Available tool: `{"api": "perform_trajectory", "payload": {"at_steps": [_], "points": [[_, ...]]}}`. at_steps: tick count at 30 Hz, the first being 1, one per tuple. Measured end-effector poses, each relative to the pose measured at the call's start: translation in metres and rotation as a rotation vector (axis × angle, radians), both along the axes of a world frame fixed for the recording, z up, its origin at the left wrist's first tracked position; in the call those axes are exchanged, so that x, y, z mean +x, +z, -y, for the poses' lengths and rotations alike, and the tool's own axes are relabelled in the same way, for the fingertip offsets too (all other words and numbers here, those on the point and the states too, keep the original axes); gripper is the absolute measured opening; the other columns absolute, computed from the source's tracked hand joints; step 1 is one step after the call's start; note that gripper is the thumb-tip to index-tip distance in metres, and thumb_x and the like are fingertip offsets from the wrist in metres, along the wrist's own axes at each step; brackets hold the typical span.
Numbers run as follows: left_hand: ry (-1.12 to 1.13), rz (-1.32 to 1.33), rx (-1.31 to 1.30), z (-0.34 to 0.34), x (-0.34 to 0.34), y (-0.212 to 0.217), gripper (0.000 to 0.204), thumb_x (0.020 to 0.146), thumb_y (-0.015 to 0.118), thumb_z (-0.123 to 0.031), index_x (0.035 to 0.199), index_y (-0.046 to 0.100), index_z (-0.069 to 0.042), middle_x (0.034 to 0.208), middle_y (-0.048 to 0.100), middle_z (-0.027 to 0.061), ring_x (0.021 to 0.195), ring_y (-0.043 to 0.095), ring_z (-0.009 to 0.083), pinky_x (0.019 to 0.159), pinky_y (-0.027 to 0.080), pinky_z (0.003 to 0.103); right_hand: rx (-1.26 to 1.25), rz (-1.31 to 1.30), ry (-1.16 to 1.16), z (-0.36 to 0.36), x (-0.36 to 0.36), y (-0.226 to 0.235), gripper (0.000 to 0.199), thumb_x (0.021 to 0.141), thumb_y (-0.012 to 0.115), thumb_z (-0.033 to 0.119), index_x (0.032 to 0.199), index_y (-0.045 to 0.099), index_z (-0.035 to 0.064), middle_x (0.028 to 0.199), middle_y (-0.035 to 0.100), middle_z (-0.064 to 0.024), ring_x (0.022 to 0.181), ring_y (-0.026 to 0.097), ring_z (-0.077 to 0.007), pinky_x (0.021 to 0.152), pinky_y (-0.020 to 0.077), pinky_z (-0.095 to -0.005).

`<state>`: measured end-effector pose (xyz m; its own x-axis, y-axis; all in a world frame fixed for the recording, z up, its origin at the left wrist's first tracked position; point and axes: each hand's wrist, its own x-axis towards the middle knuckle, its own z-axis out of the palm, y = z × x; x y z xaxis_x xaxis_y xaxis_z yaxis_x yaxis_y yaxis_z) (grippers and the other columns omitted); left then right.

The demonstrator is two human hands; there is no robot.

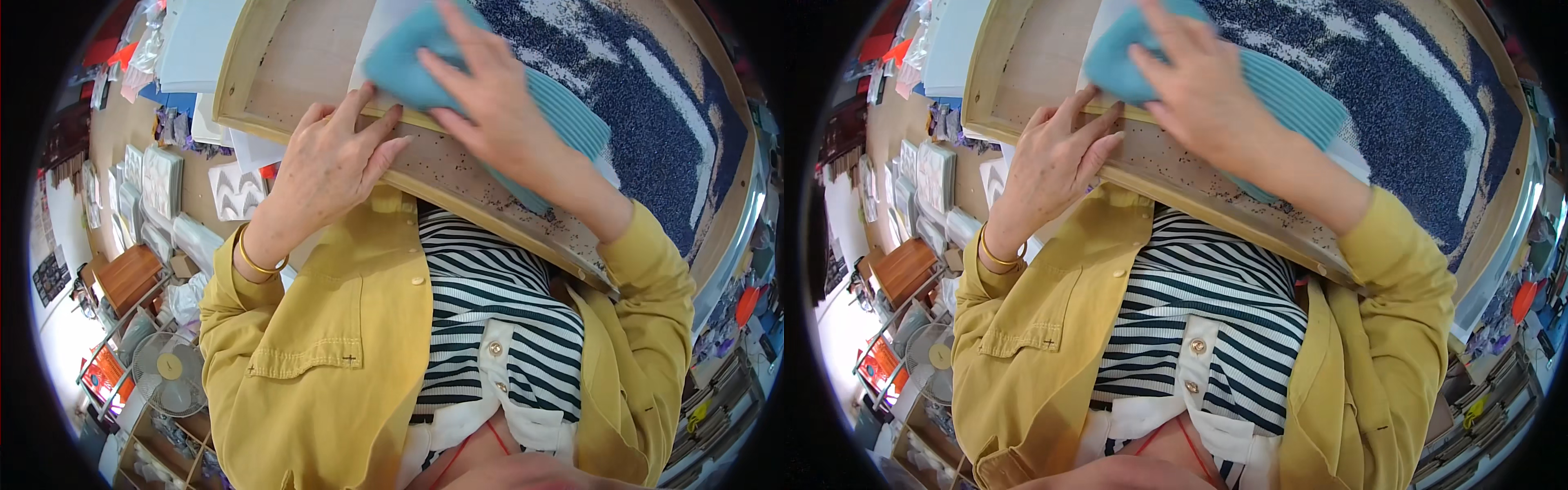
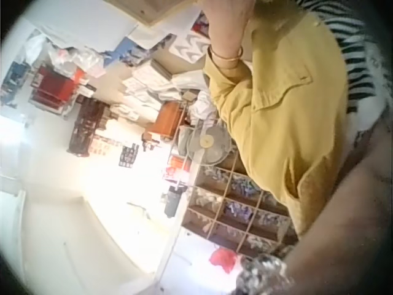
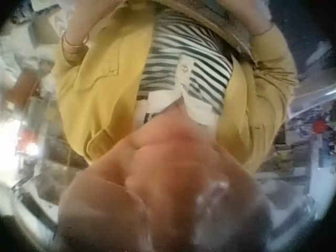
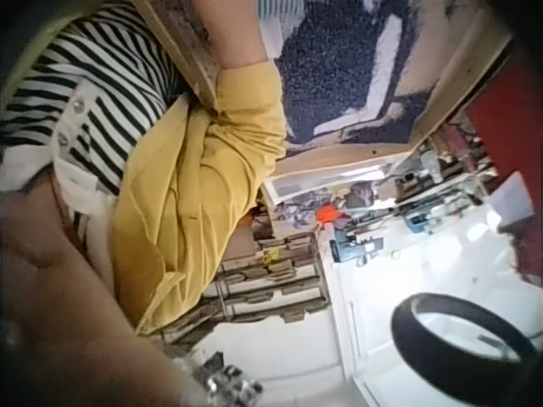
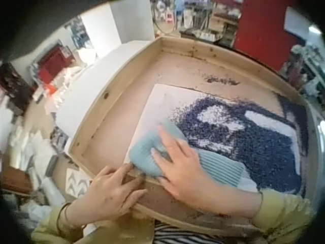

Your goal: Using a printing frame and sponge to apply patterns or graphics onto shoe upper components.

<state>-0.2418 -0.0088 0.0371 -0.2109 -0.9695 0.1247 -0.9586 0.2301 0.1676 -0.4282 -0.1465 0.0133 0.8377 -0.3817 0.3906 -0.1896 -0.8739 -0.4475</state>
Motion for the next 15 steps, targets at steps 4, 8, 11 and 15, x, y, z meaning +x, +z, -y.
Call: {"api": "perform_trajectory", "payload": {"at_steps": [4, 8, 11, 15], "points": [[-0.019, 0.022, 0.024, 0.009, -0.001, 0.001, 0.031, 0.099, 0.06, -0.029, 0.116, 0.073, -0.007, 0.129, 0.062, 0.0138, 0.079, 0.062, 0.0218, 0.084, 0.049, 0.033, -0.462, -0.098, -0.324, 0.014, 0.035, -0.012, 0.053, 0.076, 0.071, 0.016, 0.123, 0.058, -0.0033, 0.158, 0.027, -0.0286, 0.136, 0.039, -0.0431, 0.102, 0.041, -0.0477], [0.001, 0.012, 0.001, 0.005, 0.001, 0.0, 0.03, 0.098, 0.062, -0.028, 0.117, 0.072, -0.008, 0.128, 0.063, 0.0134, 0.078, 0.062, 0.0219, 0.084, 0.049, 0.033, -0.416, -0.095, -0.307, 0.035, 0.009, -0.018, 0.052, 0.076, 0.072, 0.015, 0.124, 0.059, -0.0033, 0.158, 0.027, -0.0288, 0.135, 0.04, -0.0428, 0.104, 0.0406, -0.0473], [0.037, -0.026, -0.01, -0.003, -0.001, 0.0, 0.03, 0.097, 0.063, -0.028, 0.117, 0.07, -0.007, 0.127, 0.063, 0.0131, 0.078, 0.062, 0.022, 0.084, 0.049, 0.033, -0.212, -0.065, -0.216, 0.063, -0.031, -0.018, 0.052, 0.078, 0.071, 0.013, 0.126, 0.059, -0.0035, 0.159, 0.026, -0.0287, 0.135, 0.04, -0.0432, 0.106, 0.0399, -0.0468], [0.038, -0.048, -0.071, 0.002, 0.0, -0.004, 0.031, 0.095, 0.064, -0.029, 0.115, 0.067, -0.006, 0.126, 0.062, 0.0134, 0.076, 0.061, 0.0222, 0.082, 0.049, 0.032, 0.037, -0.006, -0.124, 0.127, -0.029, -0.023, 0.051, 0.081, 0.07, 0.009, 0.129, 0.059, -0.0039, 0.159, 0.024, -0.0285, 0.135, 0.041, -0.0436, 0.108, 0.039, -0.0461]]}}
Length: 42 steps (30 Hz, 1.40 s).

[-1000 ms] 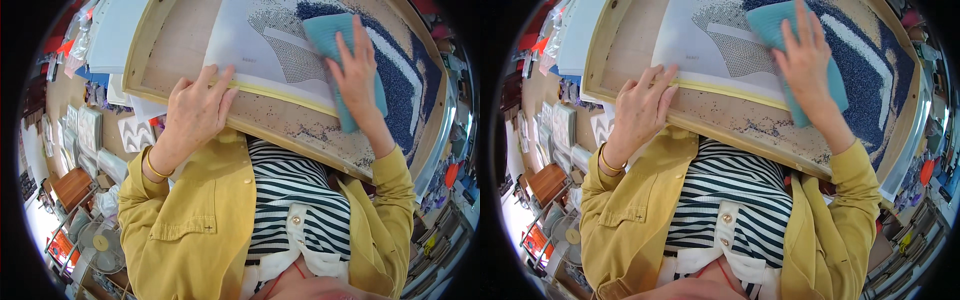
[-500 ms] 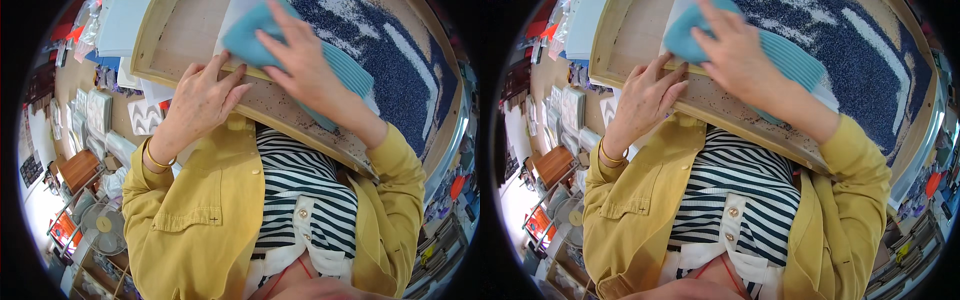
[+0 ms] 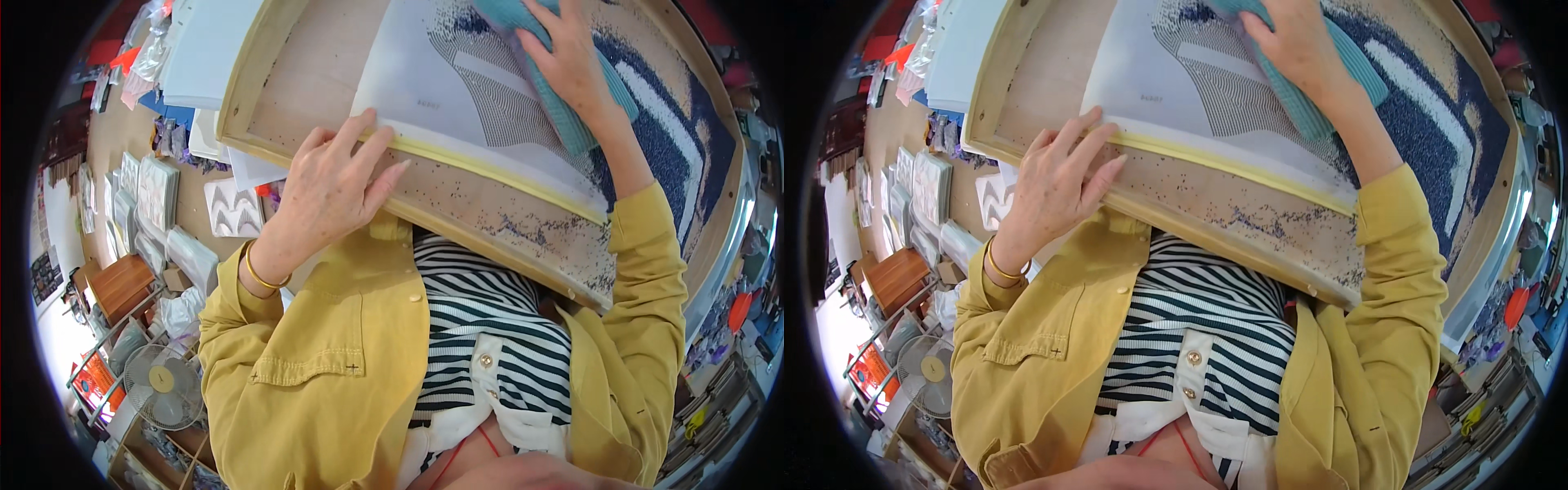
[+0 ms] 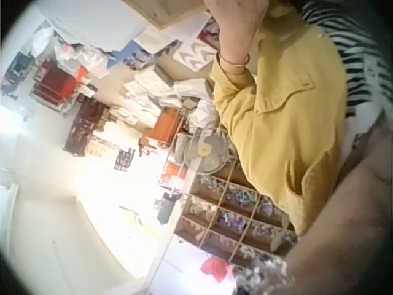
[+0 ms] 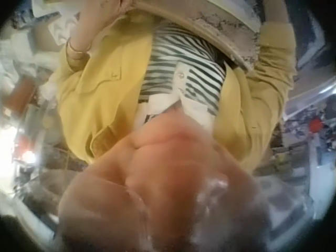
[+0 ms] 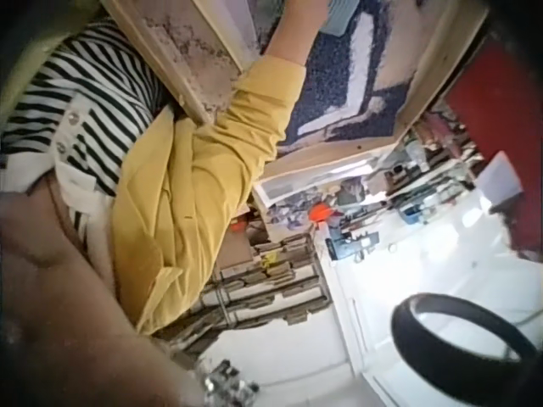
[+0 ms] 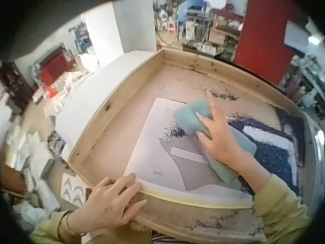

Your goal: Using a printing frame and sponge to apply patterns or graphics onto shoe upper components.

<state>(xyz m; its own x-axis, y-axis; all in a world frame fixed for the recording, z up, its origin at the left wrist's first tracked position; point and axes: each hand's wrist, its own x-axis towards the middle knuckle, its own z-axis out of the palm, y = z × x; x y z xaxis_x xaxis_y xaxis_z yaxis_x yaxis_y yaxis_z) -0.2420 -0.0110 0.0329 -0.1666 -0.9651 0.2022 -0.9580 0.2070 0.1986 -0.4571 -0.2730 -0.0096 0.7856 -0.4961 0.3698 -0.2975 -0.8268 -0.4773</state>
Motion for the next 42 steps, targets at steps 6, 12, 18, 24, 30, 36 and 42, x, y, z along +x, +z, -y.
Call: {"api": "perform_trajectory", "payload": {"at_steps": [6, 12, 18, 24, 30, 36, 42], "points": [[0.014, 0.008, -0.093, -0.003, 0.003, -0.008, 0.03, 0.093, 0.066, -0.03, 0.107, 0.062, -0.004, 0.122, 0.061, 0.0144, 0.07, 0.058, 0.0217, 0.077, 0.049, 0.03, 0.052, 0.091, 0.259, -0.022, 0.042, 0.017, 0.049, 0.083, 0.068, 0.007, 0.13, 0.059, -0.004, 0.161, 0.022, -0.0266, 0.136, 0.04, -0.0428, 0.11, 0.0378, -0.0469], [0.006, 0.019, -0.082, 0.005, -0.003, -0.003, 0.027, 0.09, 0.067, -0.026, 0.103, 0.061, -0.004, 0.121, 0.061, 0.0138, 0.071, 0.057, 0.0211, 0.075, 0.049, 0.029, -0.487, -0.038, 0.229, -0.043, 0.095, 0.019, 0.045, 0.081, 0.066, 0.012, 0.123, 0.059, -0.0036, 0.164, 0.021, -0.0226, 0.142, 0.036, -0.0399, 0.105, 0.0404, -0.0493], [0.039, 0.006, -0.065, 0.005, -0.003, -0.002, 0.023, 0.089, 0.067, -0.024, 0.098, 0.06, -0.004, 0.119, 0.062, 0.0136, 0.071, 0.056, 0.021, 0.073, 0.048, 0.028, 0.101, -0.639, -0.217, 0.044, 0.091, -0.003, 0.048, 0.083, 0.067, 0.015, 0.127, 0.058, -0.0024, 0.164, 0.021, -0.0232, 0.139, 0.037, -0.0431, 0.105, 0.0413, -0.0495], [0.063, -0.001, -0.07, 0.003, -0.004, -0.004, 0.022, 0.088, 0.067, -0.022, 0.097, 0.06, -0.004, 0.119, 0.062, 0.0138, 0.071, 0.056, 0.0218, 0.072, 0.048, 0.029, 0.0, -0.091, 0.192, -0.039, 0.056, 0.032, 0.047, 0.084, 0.067, 0.017, 0.126, 0.059, -0.0032, 0.161, 0.025, -0.0247, 0.132, 0.041, -0.0437, 0.108, 0.0367, -0.0523], [0.05, -0.013, -0.044, 0.006, -0.005, -0.002, 0.023, 0.087, 0.068, -0.02, 0.1, 0.061, -0.003, 0.121, 0.062, 0.0143, 0.072, 0.057, 0.0228, 0.071, 0.048, 0.029, 0.191, -0.648, 0.01, 0.007, 0.117, 0.032, 0.053, 0.086, 0.067, 0.024, 0.129, 0.054, -0.0056, 0.162, 0.024, -0.0227, 0.131, 0.044, -0.0433, 0.104, 0.0353, -0.065], [0.099, -0.04, -0.033, 0.001, -0.004, -0.004, 0.025, 0.086, 0.068, -0.018, 0.103, 0.061, -0.002, 0.122, 0.063, 0.0145, 0.073, 0.058, 0.0232, 0.072, 0.048, 0.029, -0.092, 0.109, 0.027, 0.014, 0.075, 0.017, 0.051, 0.087, 0.067, 0.023, 0.127, 0.055, -0.0068, 0.164, 0.02, -0.0228, 0.131, 0.044, -0.0437, 0.105, 0.0358, -0.0633], [0.081, -0.038, -0.043, 0.002, -0.007, -0.001, 0.026, 0.085, 0.068, -0.017, 0.105, 0.062, -0.001, 0.123, 0.064, 0.0144, 0.071, 0.058, 0.0235, 0.07, 0.048, 0.029, -0.432, -0.182, -0.123, -0.006, 0.117, 0.017, 0.042, 0.086, 0.065, 0.019, 0.122, 0.059, -0.0027, 0.166, 0.013, -0.0211, 0.139, 0.037, -0.0437, 0.102, 0.0366, -0.0667]]}}
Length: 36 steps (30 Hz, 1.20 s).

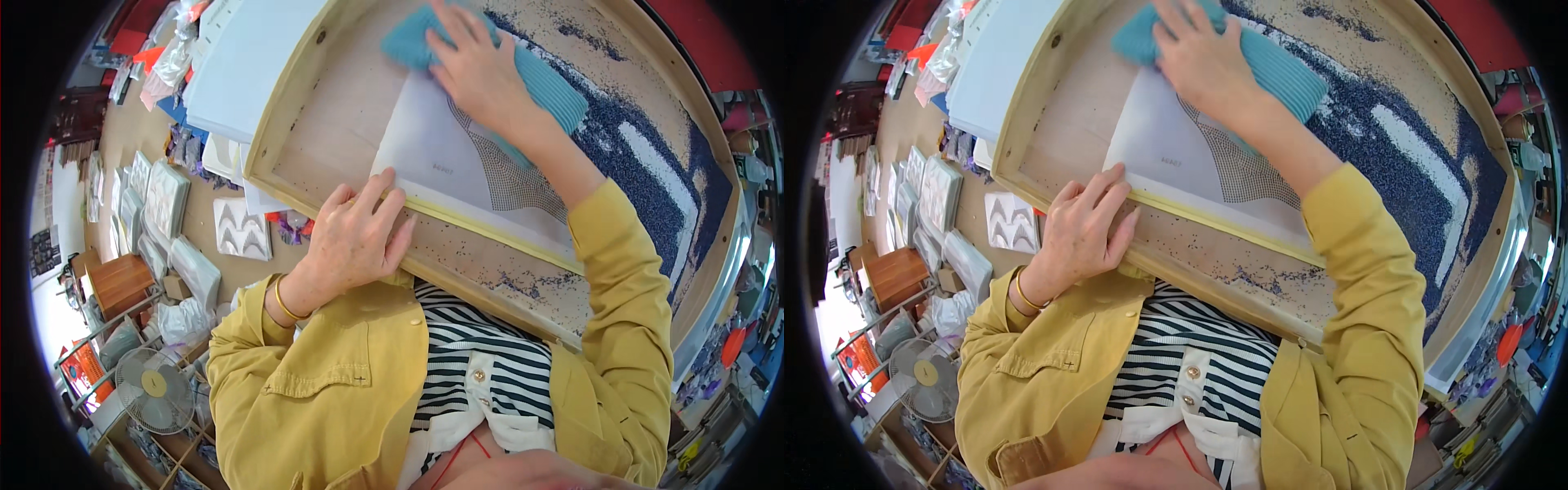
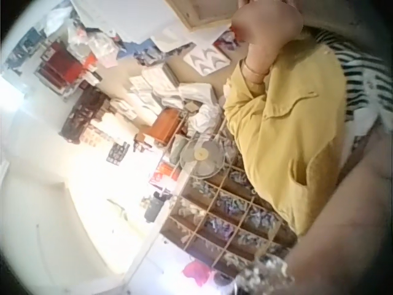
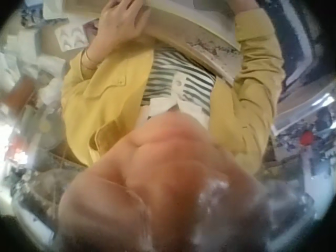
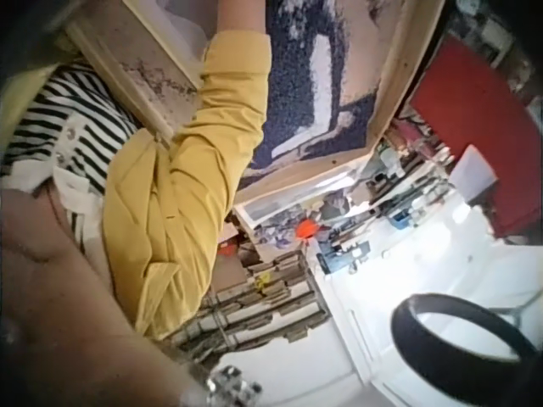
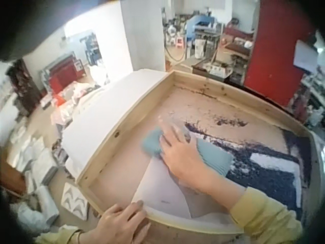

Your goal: Using a printing frame and sponge to apply patterns or graphics onto shoe upper components.

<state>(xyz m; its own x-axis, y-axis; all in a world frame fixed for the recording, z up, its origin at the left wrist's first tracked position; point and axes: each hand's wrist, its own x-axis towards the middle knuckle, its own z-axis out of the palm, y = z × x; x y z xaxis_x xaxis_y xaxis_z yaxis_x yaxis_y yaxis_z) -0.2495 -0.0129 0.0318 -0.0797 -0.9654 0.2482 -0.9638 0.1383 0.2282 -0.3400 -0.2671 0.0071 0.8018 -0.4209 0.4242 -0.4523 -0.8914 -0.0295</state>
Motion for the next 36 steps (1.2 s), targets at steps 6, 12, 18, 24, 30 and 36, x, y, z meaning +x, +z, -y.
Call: {"api": "perform_trajectory", "payload": {"at_steps": [6, 12, 18, 24, 30, 36], "points": [[-0.002, -0.001, -0.055, 0.003, 0.002, -0.001, 0.021, 0.084, 0.068, -0.018, 0.098, 0.061, -0.004, 0.117, 0.063, 0.0142, 0.07, 0.055, 0.0217, 0.067, 0.046, 0.028, 0.116, -0.056, -0.32, 0.054, 0.005, 0.005, 0.035, 0.088, 0.061, 0.017, 0.118, 0.06, 0.0001, 0.166, 0.014, -0.0201, 0.137, 0.035, -0.0452, 0.1, 0.0367, -0.0702], [0.019, -0.029, -0.023, 0.003, 0.003, -0.002, 0.027, 0.085, 0.068, -0.015, 0.107, 0.063, -0.001, 0.123, 0.065, 0.0144, 0.07, 0.059, 0.0236, 0.069, 0.048, 0.029, 0.209, 0.243, 0.293, 0.037, -0.002, -0.017, 0.034, 0.092, 0.055, 0.013, 0.121, 0.059, -0.0024, 0.167, 0.009, -0.0198, 0.143, 0.027, -0.0495, 0.096, 0.0373, -0.0755], [0.009, -0.024, -0.017, -0.001, 0.002, -0.001, 0.027, 0.084, 0.068, -0.015, 0.106, 0.062, -0.001, 0.121, 0.065, 0.0143, 0.069, 0.058, 0.0233, 0.067, 0.048, 0.029, 0.191, -0.095, -0.164, 0.036, 0.025, 0.021, 0.047, 0.09, 0.056, 0.014, 0.131, 0.053, -0.0096, 0.166, 0.005, -0.022, 0.146, 0.021, -0.0499, 0.098, 0.0249, -0.0858], [0.014, -0.037, -0.059, 0.005, 0.002, -0.003, 0.025, 0.083, 0.068, -0.017, 0.102, 0.061, -0.002, 0.116, 0.064, 0.0133, 0.064, 0.054, 0.0222, 0.062, 0.045, 0.027, 0.273, 0.439, 0.15, 0.064, -0.047, -0.002, 0.049, 0.089, 0.051, 0.01, 0.132, 0.05, -0.0139, 0.166, 0.001, -0.0242, 0.147, 0.018, -0.0509, 0.099, 0.0235, -0.0855], [0.023, -0.045, -0.027, 0.002, 0.002, -0.003, 0.028, 0.085, 0.067, -0.018, 0.108, 0.063, -0.003, 0.117, 0.062, 0.0123, 0.061, 0.052, 0.0213, 0.06, 0.044, 0.027, 0.307, 0.029, -0.298, 0.039, -0.118, -0.002, 0.047, 0.088, 0.057, 0.008, 0.128, 0.054, -0.0158, 0.164, 0.011, -0.0282, 0.146, 0.022, -0.0503, 0.116, 0.0279, -0.0582], [0.058, 0.072, 0.136, 0.005, -0.006, 0.008, 0.033, 0.093, 0.063, -0.018, 0.123, 0.065, -0.006, 0.124, 0.06, 0.0116, 0.068, 0.059, 0.0211, 0.066, 0.047, 0.029, 0.521, 0.156, -0.165, -0.033, -0.126, 0.007, 0.047, 0.089, 0.062, 0.01, 0.13, 0.056, -0.011, 0.161, 0.021, -0.0295, 0.137, 0.036, -0.0472, 0.114, 0.0335, -0.0483]]}}
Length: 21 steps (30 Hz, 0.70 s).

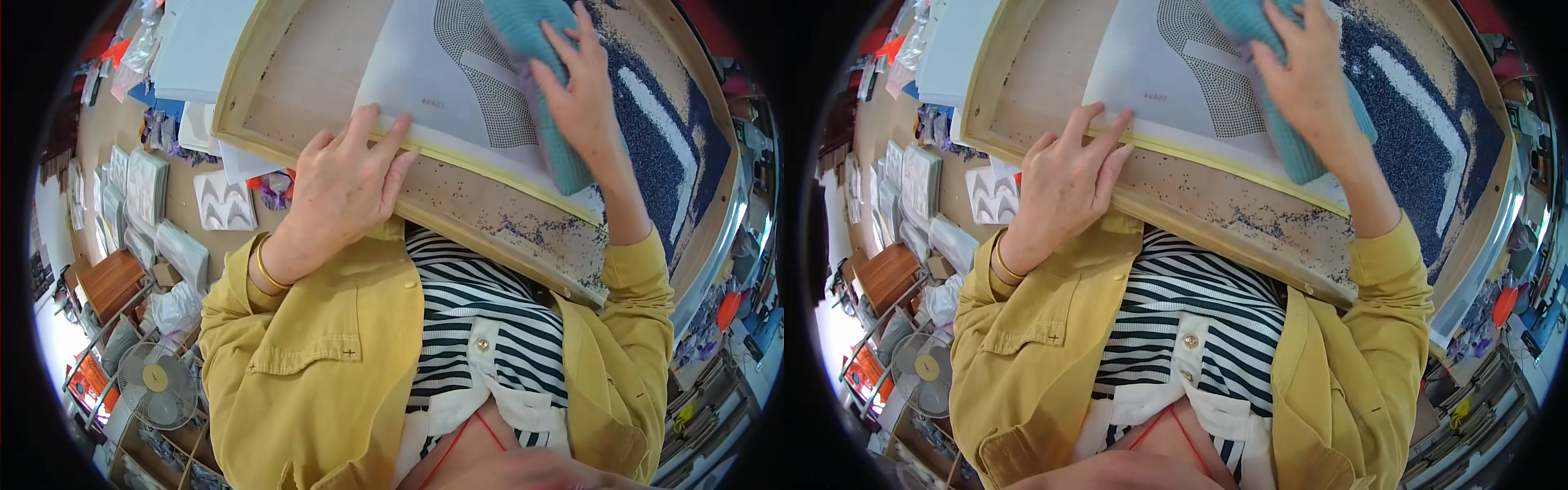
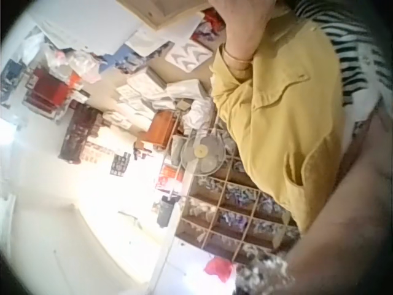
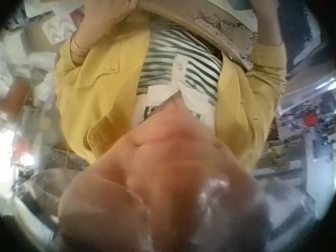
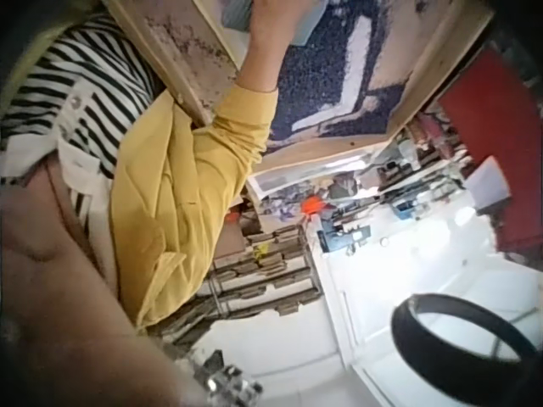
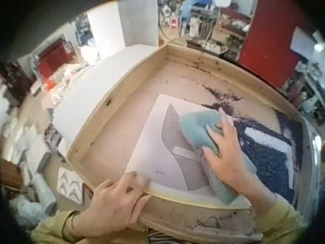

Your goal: Using a printing frame and sponge to apply patterns or graphics onto shoe upper components.

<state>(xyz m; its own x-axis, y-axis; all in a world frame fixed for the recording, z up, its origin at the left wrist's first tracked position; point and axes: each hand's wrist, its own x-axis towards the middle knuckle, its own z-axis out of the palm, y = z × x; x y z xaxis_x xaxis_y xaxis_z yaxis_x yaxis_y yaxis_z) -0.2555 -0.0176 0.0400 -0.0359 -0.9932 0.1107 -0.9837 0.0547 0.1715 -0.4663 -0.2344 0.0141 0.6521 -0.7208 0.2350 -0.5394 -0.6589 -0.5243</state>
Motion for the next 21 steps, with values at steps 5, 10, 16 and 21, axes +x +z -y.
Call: {"api": "perform_trajectory", "payload": {"at_steps": [5, 10, 16, 21], "points": [[-0.036, 0.099, 0.009, 0.002, -0.007, 0.003, 0.031, 0.096, 0.061, -0.021, 0.124, 0.066, -0.009, 0.126, 0.057, 0.0112, 0.068, 0.059, 0.0207, 0.066, 0.047, 0.03, -0.381, -0.277, 0.01, -0.041, 0.035, -0.012, 0.054, 0.091, 0.062, 0.022, 0.134, 0.053, -0.0083, 0.162, 0.022, -0.0261, 0.137, 0.037, -0.0441, 0.108, 0.0344, -0.0582], [-0.087, 0.104, -0.016, -0.004, -0.007, 0.0, 0.032, 0.096, 0.061, -0.022, 0.125, 0.066, -0.01, 0.127, 0.057, 0.0116, 0.067, 0.059, 0.0211, 0.066, 0.047, 0.03, -0.576, -0.326, -0.378, 0.026, 0.023, -0.029, 0.06, 0.091, 0.062, 0.028, 0.135, 0.05, -0.0096, 0.162, 0.02, -0.0249, 0.139, 0.034, -0.0438, 0.105, 0.0346, -0.0643], [-0.154, 0.081, -0.086, 0.002, -0.002, -0.003, 0.029, 0.096, 0.062, -0.026, 0.115, 0.067, -0.005, 0.114, 0.058, 0.0119, 0.056, 0.051, 0.0219, 0.057, 0.043, 0.029, -0.47, -0.663, -0.697, 0.056, -0.065, -0.03, 0.052, 0.092, 0.068, 0.024, 0.136, 0.058, -0.0012, 0.165, 0.018, -0.0189, 0.14, 0.036, -0.0425, 0.112, 0.0377, -0.0486], [-0.141, 0.032, 0.034, 0.015, 0.016, 0.002, 0.032, 0.094, 0.064, -0.027, 0.118, 0.067, -0.007, 0.112, 0.061, 0.0094, 0.055, 0.054, 0.0258, 0.053, 0.047, 0.034, -0.312, -0.519, -0.62, 0.028, -0.159, -0.032, 0.057, 0.092, 0.068, 0.029, 0.136, 0.056, -0.0041, 0.164, 0.017, -0.0214, 0.139, 0.034, -0.0433, 0.112, 0.0382, -0.0478]]}}
